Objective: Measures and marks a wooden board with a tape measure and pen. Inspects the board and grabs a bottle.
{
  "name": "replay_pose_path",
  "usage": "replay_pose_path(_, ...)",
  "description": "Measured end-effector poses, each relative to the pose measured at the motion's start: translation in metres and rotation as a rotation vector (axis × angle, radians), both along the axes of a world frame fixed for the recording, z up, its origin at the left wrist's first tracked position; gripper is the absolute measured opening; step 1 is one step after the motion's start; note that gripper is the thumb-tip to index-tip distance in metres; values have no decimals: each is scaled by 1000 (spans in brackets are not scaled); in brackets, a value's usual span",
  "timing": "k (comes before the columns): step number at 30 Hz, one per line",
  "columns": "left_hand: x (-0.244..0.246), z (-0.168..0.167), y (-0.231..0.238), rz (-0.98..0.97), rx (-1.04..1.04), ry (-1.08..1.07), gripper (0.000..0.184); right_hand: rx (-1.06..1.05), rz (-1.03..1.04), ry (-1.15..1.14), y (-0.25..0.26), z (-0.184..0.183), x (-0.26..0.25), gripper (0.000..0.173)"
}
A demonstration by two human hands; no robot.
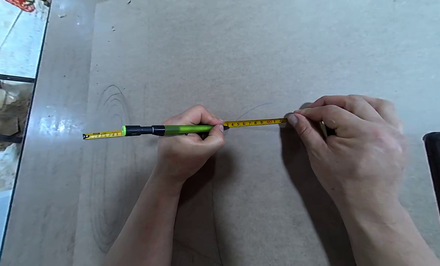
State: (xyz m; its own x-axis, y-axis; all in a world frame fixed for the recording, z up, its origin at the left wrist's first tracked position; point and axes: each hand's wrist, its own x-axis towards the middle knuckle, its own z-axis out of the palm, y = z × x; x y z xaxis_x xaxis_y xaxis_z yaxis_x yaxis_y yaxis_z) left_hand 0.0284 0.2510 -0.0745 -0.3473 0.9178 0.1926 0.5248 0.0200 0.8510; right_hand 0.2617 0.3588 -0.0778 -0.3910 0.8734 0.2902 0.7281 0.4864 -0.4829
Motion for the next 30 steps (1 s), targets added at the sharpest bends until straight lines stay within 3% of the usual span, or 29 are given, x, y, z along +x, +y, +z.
replay_pose_path(30, 4, 2, -2, 15, -3, -17, 6, 59, -14, 23, 10, -4, -14, 18)
